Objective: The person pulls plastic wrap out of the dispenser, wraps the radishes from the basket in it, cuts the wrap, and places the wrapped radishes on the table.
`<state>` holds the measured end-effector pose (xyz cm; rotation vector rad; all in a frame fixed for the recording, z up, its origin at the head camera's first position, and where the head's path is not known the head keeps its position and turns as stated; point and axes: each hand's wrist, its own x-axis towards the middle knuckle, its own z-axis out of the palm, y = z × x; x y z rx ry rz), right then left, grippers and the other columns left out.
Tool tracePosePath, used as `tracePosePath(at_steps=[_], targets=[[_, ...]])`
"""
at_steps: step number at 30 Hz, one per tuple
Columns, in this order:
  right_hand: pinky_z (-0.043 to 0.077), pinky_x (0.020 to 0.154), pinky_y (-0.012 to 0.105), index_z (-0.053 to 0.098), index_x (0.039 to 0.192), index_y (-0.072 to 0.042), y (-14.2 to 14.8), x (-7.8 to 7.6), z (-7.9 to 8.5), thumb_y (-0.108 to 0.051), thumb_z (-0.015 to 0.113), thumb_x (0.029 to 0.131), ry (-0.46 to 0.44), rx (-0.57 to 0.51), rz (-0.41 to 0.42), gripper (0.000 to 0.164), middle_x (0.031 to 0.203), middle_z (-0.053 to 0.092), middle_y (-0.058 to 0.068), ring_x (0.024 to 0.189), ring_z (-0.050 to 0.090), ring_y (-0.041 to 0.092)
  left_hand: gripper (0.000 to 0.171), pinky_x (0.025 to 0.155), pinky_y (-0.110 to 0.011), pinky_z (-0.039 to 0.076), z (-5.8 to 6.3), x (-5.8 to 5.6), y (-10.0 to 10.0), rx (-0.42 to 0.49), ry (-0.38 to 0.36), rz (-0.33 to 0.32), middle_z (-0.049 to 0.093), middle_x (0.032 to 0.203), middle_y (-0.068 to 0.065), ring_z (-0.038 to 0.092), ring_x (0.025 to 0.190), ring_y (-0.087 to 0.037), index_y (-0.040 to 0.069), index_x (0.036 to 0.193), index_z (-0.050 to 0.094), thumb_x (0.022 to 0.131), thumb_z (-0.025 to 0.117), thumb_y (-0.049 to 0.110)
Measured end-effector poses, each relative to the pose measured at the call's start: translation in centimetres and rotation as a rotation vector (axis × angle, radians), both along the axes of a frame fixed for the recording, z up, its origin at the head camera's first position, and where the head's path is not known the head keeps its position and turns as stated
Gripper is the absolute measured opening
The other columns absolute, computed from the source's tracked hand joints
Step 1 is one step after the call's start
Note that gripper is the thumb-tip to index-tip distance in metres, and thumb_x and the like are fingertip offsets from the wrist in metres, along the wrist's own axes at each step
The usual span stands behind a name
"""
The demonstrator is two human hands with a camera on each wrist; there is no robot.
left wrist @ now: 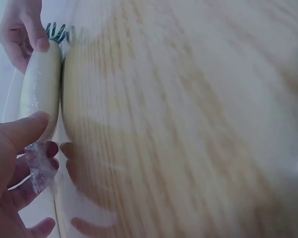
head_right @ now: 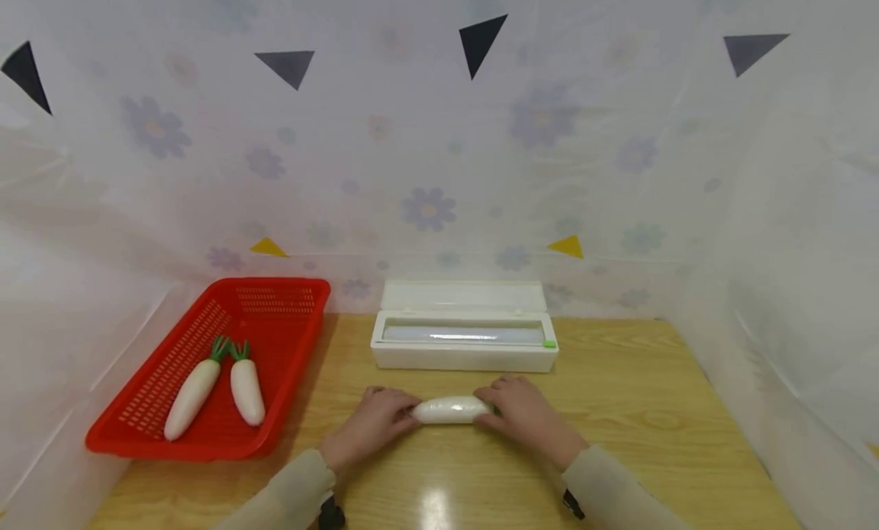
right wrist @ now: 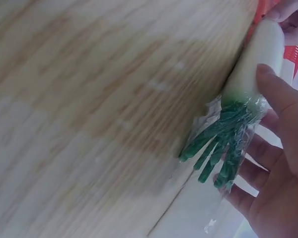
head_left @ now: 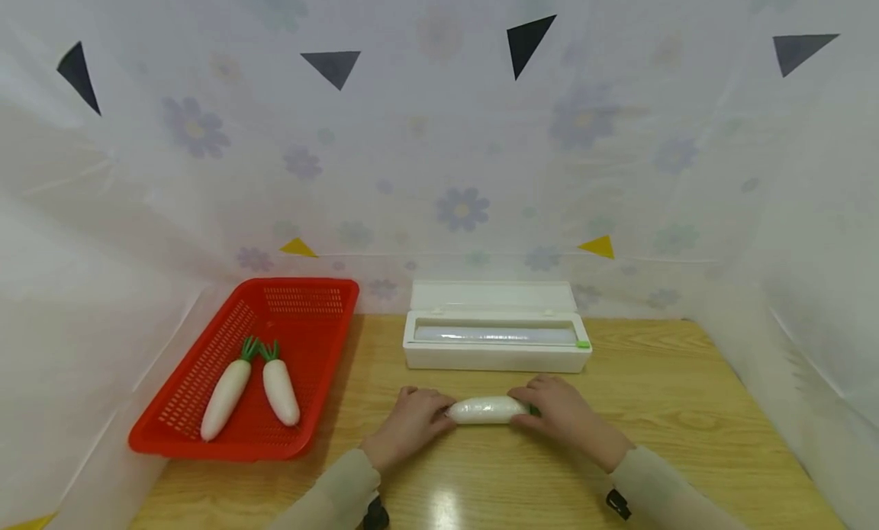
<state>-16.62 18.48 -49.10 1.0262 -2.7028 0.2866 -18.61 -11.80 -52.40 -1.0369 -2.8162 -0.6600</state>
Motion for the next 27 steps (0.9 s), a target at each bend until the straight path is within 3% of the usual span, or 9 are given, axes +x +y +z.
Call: tracePosePath(at_steps=[6,10,15,19,27], targets=[[0.053,0.086,0.047,0.075,0.120,-0.010,-0.3,0.1,-0.4,-0.039,0.075,0.094,-0.006,0.015,-0.040,0.039,0.096,0.072,0.004,0.091,0.063,0.024,0.024,0.088,-0.038,0.043,0.0,-0.1,-0.7,0.103,-0.037,0.067,0.078,0.105,0.005,0.068,0.094,-0.007,0.017,0.109,0.079,0.093,0.079,0.035],[0.053,0.083,0.046,0.075,0.120,-0.010,-0.3,0.0,-0.2,-0.040,0.075,0.094,-0.019,0.028,-0.046,0.040,0.094,0.072,0.004,0.089,0.062,0.023,0.021,0.086,-0.036,0.046,0.3,0.1,-1.3,0.157,-0.043,0.069,0.078,0.102,0.004,0.069,0.091,-0.009,0.016,0.105,0.080,0.092,0.080,0.032],[0.054,0.084,0.046,0.077,0.120,-0.010,-0.5,0.0,0.0,-0.040,0.076,0.093,-0.039,0.039,-0.053,0.040,0.094,0.073,0.003,0.091,0.062,0.022,0.011,0.080,-0.029,0.054,0.4,0.3,-1.6,0.296,-0.206,0.084,0.076,0.094,0.005,0.067,0.086,-0.007,0.013,0.100,0.079,0.094,0.079,0.023],[0.054,0.084,0.046,0.078,0.120,-0.011,-0.5,0.0,-0.1,-0.041,0.077,0.092,-0.024,0.064,-0.073,0.041,0.092,0.075,0.002,0.091,0.061,0.022,0.006,0.074,-0.027,0.054,0.8,0.4,-1.3,0.392,-0.346,0.130,0.073,0.087,0.005,0.063,0.079,-0.005,0.011,0.094,0.078,0.094,0.078,0.017],[0.053,0.088,0.050,0.077,0.120,-0.012,-0.9,0.3,-0.1,-0.039,0.079,0.091,-0.003,0.114,-0.105,0.039,0.092,0.075,0.004,0.093,0.060,0.025,0.008,0.058,-0.026,0.050,1.4,1.2,0.3,0.522,-0.511,0.325,0.068,0.072,0.000,0.061,0.064,-0.011,0.004,0.087,0.069,0.083,0.076,0.007]])
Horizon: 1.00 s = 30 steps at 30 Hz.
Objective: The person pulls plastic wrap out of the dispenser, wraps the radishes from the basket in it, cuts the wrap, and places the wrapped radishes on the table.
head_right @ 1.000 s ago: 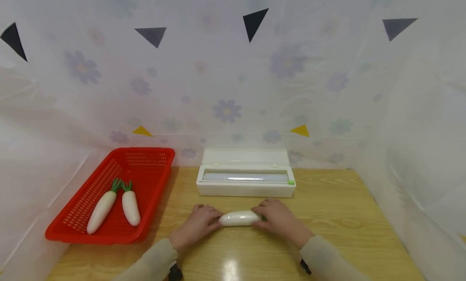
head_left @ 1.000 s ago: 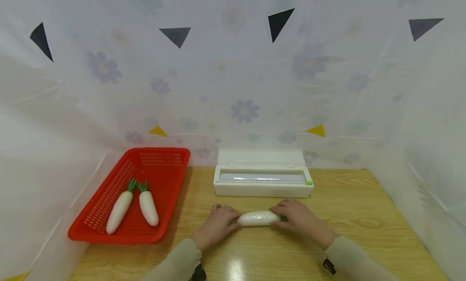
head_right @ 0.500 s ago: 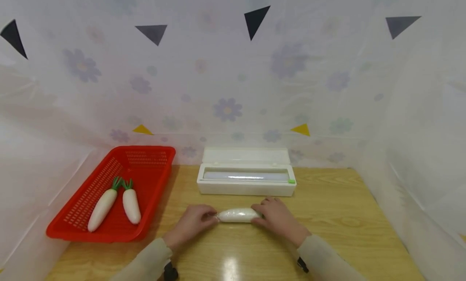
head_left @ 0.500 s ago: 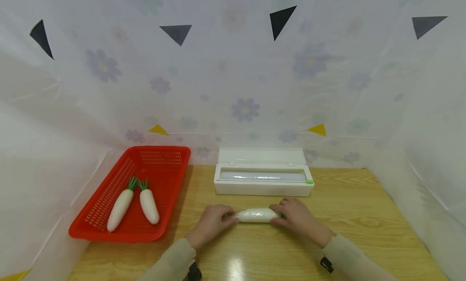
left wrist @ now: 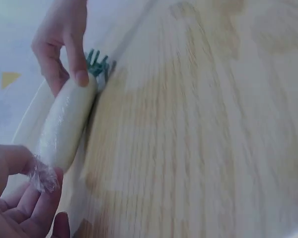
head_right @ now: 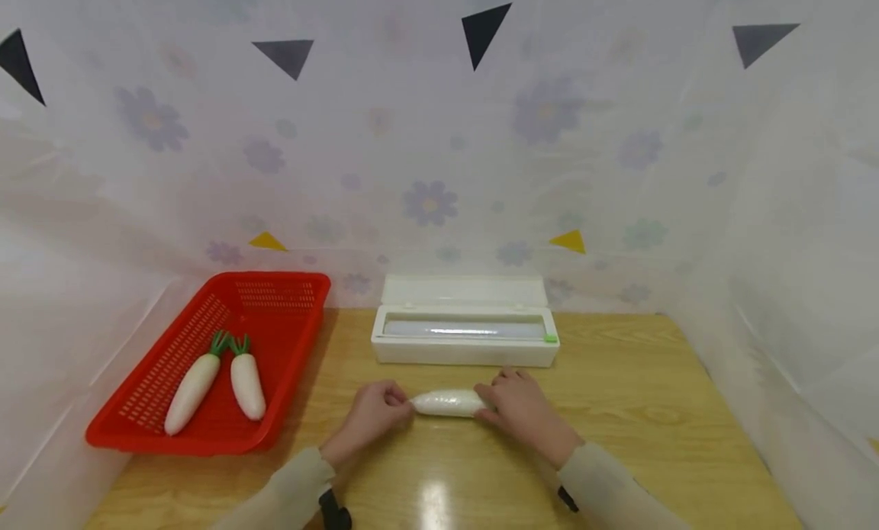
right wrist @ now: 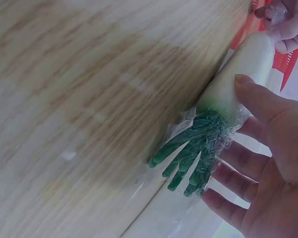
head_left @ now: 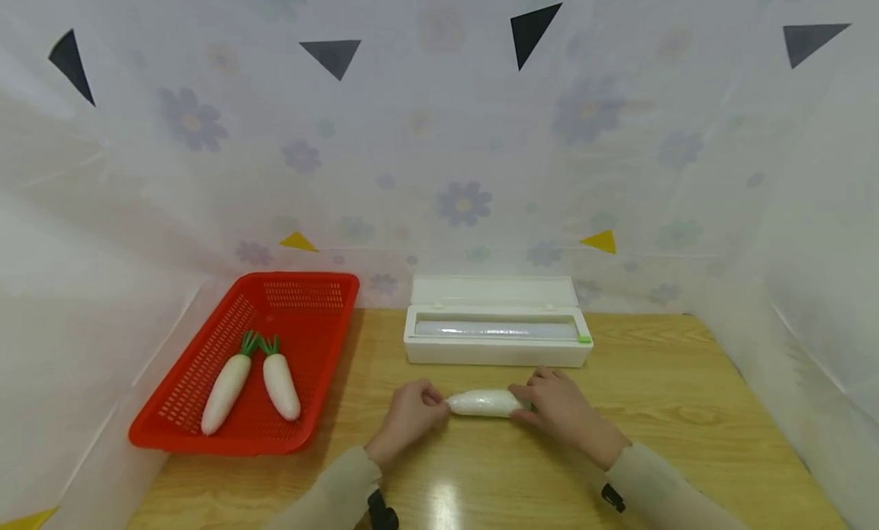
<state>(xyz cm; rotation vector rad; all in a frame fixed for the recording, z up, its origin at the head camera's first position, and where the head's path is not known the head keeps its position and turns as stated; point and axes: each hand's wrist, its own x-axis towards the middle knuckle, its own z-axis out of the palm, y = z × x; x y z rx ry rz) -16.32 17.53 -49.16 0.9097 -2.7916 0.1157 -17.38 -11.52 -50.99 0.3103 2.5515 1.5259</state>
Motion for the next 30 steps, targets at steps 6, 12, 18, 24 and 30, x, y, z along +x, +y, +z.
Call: tracePosePath(at_steps=[6,12,18,24,30], targets=[[0.053,0.087,0.050,0.076,0.119,-0.012,-0.2,0.0,0.4,-0.039,0.080,0.090,0.021,0.033,0.000,0.039,0.091,0.074,0.004,0.092,0.060,0.025,0.009,0.061,-0.027,0.055,0.0,0.2,0.7,0.246,-0.141,0.077,0.072,0.074,-0.009,0.066,0.063,-0.012,-0.006,0.091,0.066,0.087,0.072,0.000],[0.054,0.086,0.048,0.077,0.117,-0.012,-0.2,0.1,0.7,-0.038,0.081,0.089,0.040,0.035,0.008,0.038,0.090,0.074,0.004,0.090,0.059,0.024,0.020,0.078,-0.037,0.062,0.4,0.3,0.4,0.488,-0.359,0.062,0.074,0.089,-0.016,0.075,0.075,-0.017,-0.017,0.110,0.065,0.098,0.063,-0.001],[0.054,0.085,0.047,0.077,0.117,-0.013,-0.2,0.0,0.7,-0.039,0.081,0.089,0.053,0.040,0.022,0.038,0.091,0.074,0.003,0.089,0.059,0.023,0.017,0.080,-0.039,0.062,0.2,0.2,0.4,0.424,-0.295,-0.020,0.076,0.091,-0.024,0.078,0.083,-0.031,-0.012,0.105,0.064,0.095,0.072,-0.002],[0.055,0.085,0.047,0.077,0.117,-0.012,-0.4,0.1,0.6,-0.039,0.080,0.090,0.061,0.049,0.034,0.039,0.091,0.074,0.004,0.090,0.061,0.024,0.008,0.064,-0.024,0.054,0.1,0.3,0.9,0.107,0.072,-0.017,0.075,0.078,-0.005,0.068,0.070,-0.012,0.004,0.086,0.075,0.093,0.077,0.008],[0.055,0.086,0.048,0.077,0.116,-0.011,-0.2,-0.1,0.4,-0.040,0.079,0.090,0.059,0.036,0.040,0.039,0.090,0.074,0.003,0.090,0.062,0.024,0.009,0.079,-0.031,0.055,-0.5,0.1,1.2,-0.009,0.234,0.015,0.072,0.097,-0.008,0.068,0.088,-0.019,0.005,0.101,0.078,0.094,0.078,0.011]])
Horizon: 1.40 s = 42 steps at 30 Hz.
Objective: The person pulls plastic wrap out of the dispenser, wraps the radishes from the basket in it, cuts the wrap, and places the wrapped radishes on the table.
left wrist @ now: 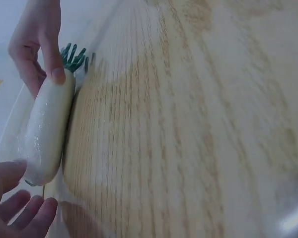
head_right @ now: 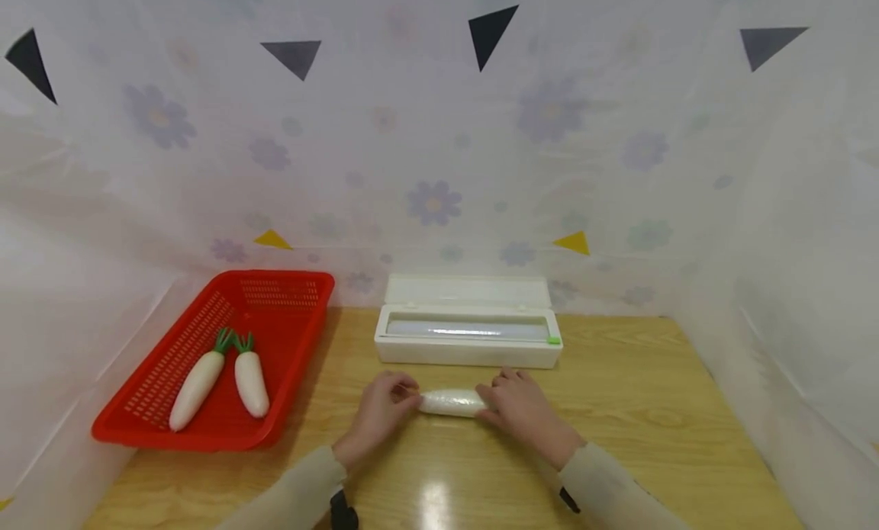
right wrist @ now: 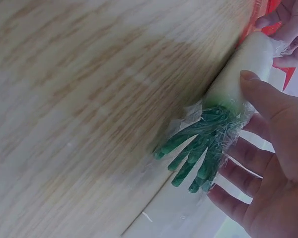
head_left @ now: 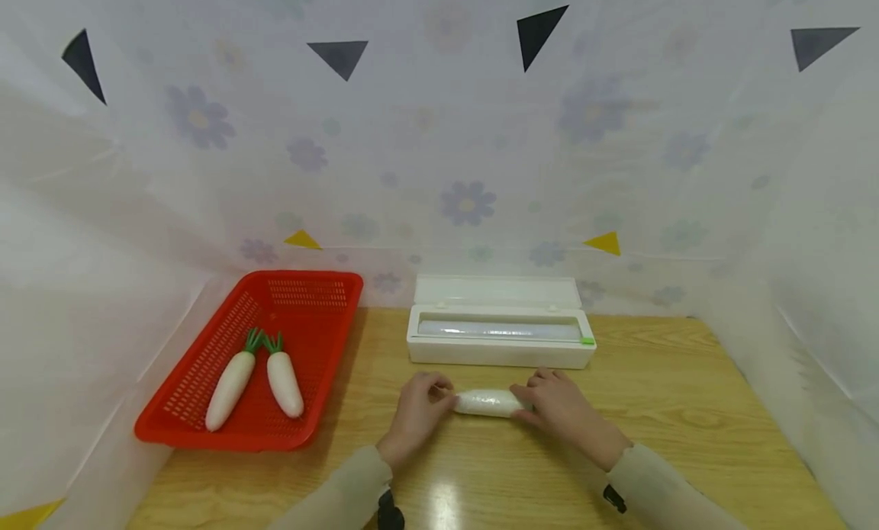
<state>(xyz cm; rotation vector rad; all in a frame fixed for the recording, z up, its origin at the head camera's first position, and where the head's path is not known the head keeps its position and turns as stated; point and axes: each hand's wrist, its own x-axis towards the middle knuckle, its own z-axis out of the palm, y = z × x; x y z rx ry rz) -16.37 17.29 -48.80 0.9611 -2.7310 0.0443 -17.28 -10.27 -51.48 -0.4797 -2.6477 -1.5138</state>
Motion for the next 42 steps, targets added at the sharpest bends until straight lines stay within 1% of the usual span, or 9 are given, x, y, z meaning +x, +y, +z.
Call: tracePosePath(at_steps=[2,5,11,19,26,29,34,39,42], targets=[[0.055,0.086,0.048,0.078,0.116,-0.011,0.1,-0.1,-0.1,-0.041,0.079,0.090,-0.001,-0.006,0.004,0.040,0.090,0.074,0.003,0.090,0.062,0.024,0.017,0.088,-0.036,0.058,-0.5,-0.2,0.1,0.019,-0.029,-0.021,0.076,0.108,-0.012,0.072,0.102,-0.026,0.003,0.110,0.079,0.096,0.075,0.012],[0.055,0.086,0.048,0.078,0.117,-0.010,0.2,-0.1,-0.2,-0.040,0.079,0.090,-0.005,-0.015,0.009,0.040,0.090,0.073,0.004,0.090,0.062,0.025,0.022,0.094,-0.041,0.058,-1.0,-0.5,0.2,0.048,-0.076,-0.063,0.077,0.115,-0.010,0.072,0.112,-0.027,0.002,0.117,0.078,0.100,0.071,0.015],[0.055,0.087,0.049,0.077,0.119,-0.009,0.3,-0.3,-0.2,-0.040,0.078,0.091,-0.025,-0.022,0.014,0.041,0.093,0.073,0.005,0.092,0.064,0.026,0.023,0.096,-0.043,0.057,-1.4,-0.7,0.2,0.052,-0.120,-0.070,0.077,0.114,-0.007,0.072,0.112,-0.026,0.005,0.112,0.081,0.097,0.076,0.022],[0.054,0.088,0.048,0.077,0.120,-0.008,0.3,-0.3,-0.2,-0.039,0.078,0.091,-0.030,-0.020,0.034,0.042,0.094,0.072,0.005,0.093,0.063,0.025,0.030,0.087,-0.037,0.059,-1.0,-0.7,0.5,-0.007,-0.095,-0.105,0.079,0.109,-0.008,0.074,0.103,-0.024,0.005,0.109,0.081,0.091,0.082,0.028],[0.053,0.086,0.047,0.077,0.118,-0.007,0.3,-0.4,-0.5,-0.037,0.081,0.089,-0.043,-0.070,0.056,0.042,0.093,0.072,0.005,0.091,0.062,0.023,0.035,0.085,-0.027,0.057,-1.5,-1.5,0.2,-0.073,-0.094,-0.176,0.079,0.109,-0.007,0.073,0.102,-0.015,0.007,0.111,0.081,0.085,0.086,0.031],[0.053,0.086,0.046,0.077,0.118,-0.007,0.3,-0.5,-0.6,-0.037,0.081,0.089,-0.039,-0.083,0.064,0.042,0.092,0.073,0.005,0.090,0.061,0.023,0.038,0.085,-0.026,0.056,-1.5,-1.9,0.0,-0.103,-0.059,-0.211,0.079,0.108,-0.006,0.073,0.100,-0.012,0.007,0.111,0.082,0.083,0.088,0.031],[0.053,0.084,0.045,0.077,0.116,-0.007,0.4,-0.7,-0.4,-0.037,0.082,0.088,-0.032,-0.099,0.093,0.041,0.091,0.074,0.004,0.089,0.063,0.023,0.041,0.091,-0.026,0.055,-1.2,-2.1,0.0,-0.138,-0.001,-0.269,0.077,0.115,-0.007,0.070,0.106,-0.011,0.006,0.117,0.079,0.084,0.086,0.030],[0.052,0.082,0.041,0.076,0.120,-0.007,1.3,-1.2,-0.6,-0.037,0.082,0.089,-0.099,-0.144,0.100,0.043,0.095,0.075,0.001,0.087,0.063,0.018,0.035,0.088,-0.024,0.054,-0.8,-1.9,0.2,-0.145,-0.013,-0.288,0.078,0.112,-0.004,0.070,0.101,-0.007,0.008,0.116,0.080,0.087,0.084,0.029],[0.054,0.084,0.042,0.072,0.128,-0.004,2.4,-1.3,-0.7,-0.036,0.082,0.090,-0.158,-0.169,0.097,0.051,0.105,0.076,0.004,0.093,0.066,0.020,0.035,0.087,-0.023,0.054,-0.7,-1.8,0.2,-0.136,-0.039,-0.283,0.078,0.112,-0.004,0.070,0.102,-0.007,0.009,0.116,0.080,0.088,0.084,0.029]])
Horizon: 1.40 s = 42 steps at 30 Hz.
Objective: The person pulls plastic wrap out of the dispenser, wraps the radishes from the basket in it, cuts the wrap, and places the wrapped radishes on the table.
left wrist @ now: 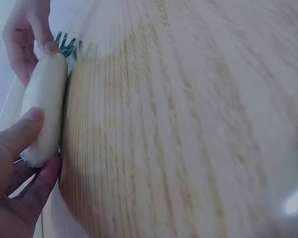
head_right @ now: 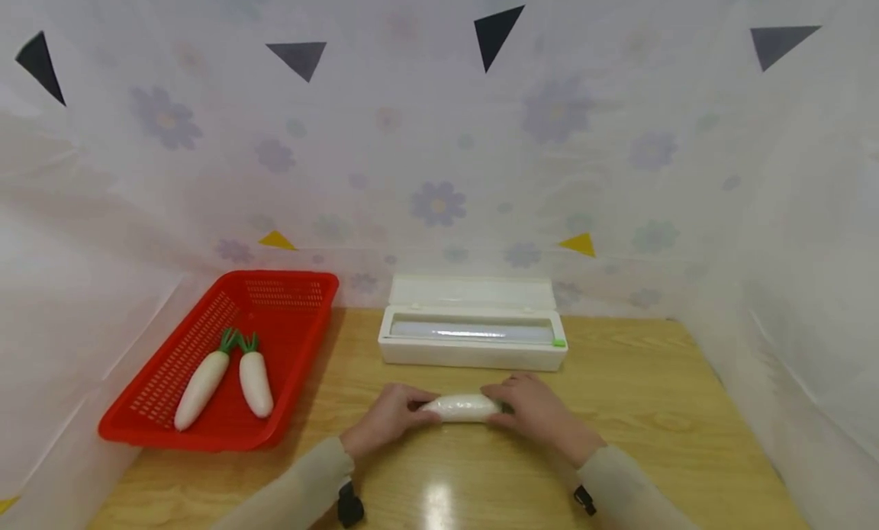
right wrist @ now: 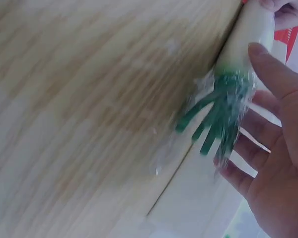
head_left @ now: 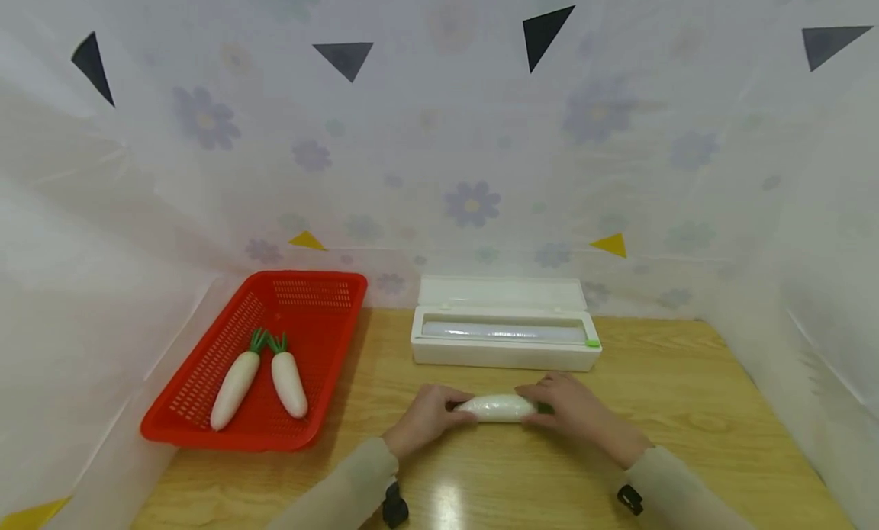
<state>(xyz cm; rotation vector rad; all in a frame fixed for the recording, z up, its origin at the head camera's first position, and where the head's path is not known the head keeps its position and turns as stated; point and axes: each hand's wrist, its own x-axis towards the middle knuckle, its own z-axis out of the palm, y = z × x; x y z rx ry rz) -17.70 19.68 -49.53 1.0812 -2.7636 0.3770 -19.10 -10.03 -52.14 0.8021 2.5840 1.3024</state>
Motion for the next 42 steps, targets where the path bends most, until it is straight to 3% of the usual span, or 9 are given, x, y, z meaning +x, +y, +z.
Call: tracePosePath(at_steps=[4,12,17,21,24,28,36,42], targets=[[0.056,0.091,0.048,0.067,0.133,0.000,1.6,0.0,0.3,-0.037,0.083,0.088,-0.018,0.025,-0.018,0.060,0.120,0.074,0.011,0.106,0.069,0.028,0.036,0.088,-0.025,0.055,0.1,0.2,-0.4,0.009,-0.036,0.015,0.078,0.114,-0.004,0.071,0.105,-0.010,0.010,0.117,0.080,0.088,0.083,0.031],[0.054,0.090,0.055,0.073,0.123,-0.002,4.0,0.5,0.7,-0.036,0.082,0.089,-0.084,0.088,-0.087,0.049,0.113,0.075,0.009,0.103,0.069,0.030,0.034,0.090,-0.030,0.057,-0.1,0.1,-2.3,0.023,-0.086,0.059,0.078,0.114,-0.006,0.072,0.108,-0.016,0.008,0.117,0.080,0.089,0.083,0.027],[0.054,0.088,0.052,0.076,0.117,-0.005,4.3,0.5,0.0,-0.031,0.080,0.092,-0.058,0.054,-0.048,0.036,0.106,0.077,0.004,0.096,0.070,0.024,0.035,0.090,-0.032,0.057,-0.1,-0.2,-3.0,-0.003,-0.078,0.062,0.077,0.115,-0.007,0.071,0.108,-0.016,0.008,0.118,0.079,0.090,0.082,0.028],[0.055,0.081,0.043,0.078,0.107,-0.009,4.3,0.2,-0.7,-0.019,0.077,0.095,-0.060,-0.002,-0.009,0.016,0.096,0.076,-0.003,0.086,0.067,0.014,0.034,0.088,-0.031,0.057,-0.2,-0.4,-3.1,0.006,-0.084,0.057,0.078,0.113,-0.005,0.071,0.105,-0.012,0.010,0.117,0.080,0.090,0.083,0.030],[0.056,0.076,0.038,0.080,0.100,-0.014,4.4,0.2,-0.9,-0.013,0.075,0.095,-0.110,-0.073,-0.023,0.007,0.091,0.074,-0.007,0.084,0.066,0.009,0.034,0.088,-0.031,0.057,-0.3,-0.4,-3.1,0.015,-0.090,0.053,0.078,0.112,-0.004,0.071,0.105,-0.012,0.011,0.117,0.081,0.090,0.083,0.031],[0.058,0.077,0.036,0.082,0.101,-0.017,4.6,0.1,-0.9,-0.015,0.071,0.099,-0.216,-0.173,-0.089,0.011,0.094,0.076,-0.008,0.087,0.069,0.010,0.034,0.090,-0.033,0.057,-0.3,-0.4,-3.1,0.006,-0.082,0.055,0.078,0.114,-0.005,0.072,0.107,-0.016,0.011,0.117,0.080,0.090,0.083,0.031],[0.058,0.076,0.034,0.077,0.115,-0.002,4.6,0.2,-0.8,-0.016,0.062,0.105,-0.444,-0.319,-0.175,0.023,0.107,0.077,0.008,0.093,0.071,0.016,0.036,0.094,-0.035,0.057,-0.4,-0.5,-2.8,-0.039,-0.023,0.050,0.077,0.117,-0.007,0.071,0.112,-0.020,0.009,0.119,0.079,0.090,0.082,0.031],[0.050,0.065,0.029,0.075,0.120,-0.001,4.4,0.3,-0.8,-0.025,0.063,0.105,-0.615,-0.429,-0.272,0.031,0.106,0.076,0.008,0.078,0.060,0.011,0.035,0.091,-0.030,0.056,0.0,-0.5,-2.6,-0.057,0.010,0.042,0.077,0.116,-0.006,0.071,0.110,-0.015,0.010,0.119,0.079,0.090,0.083,0.029]])
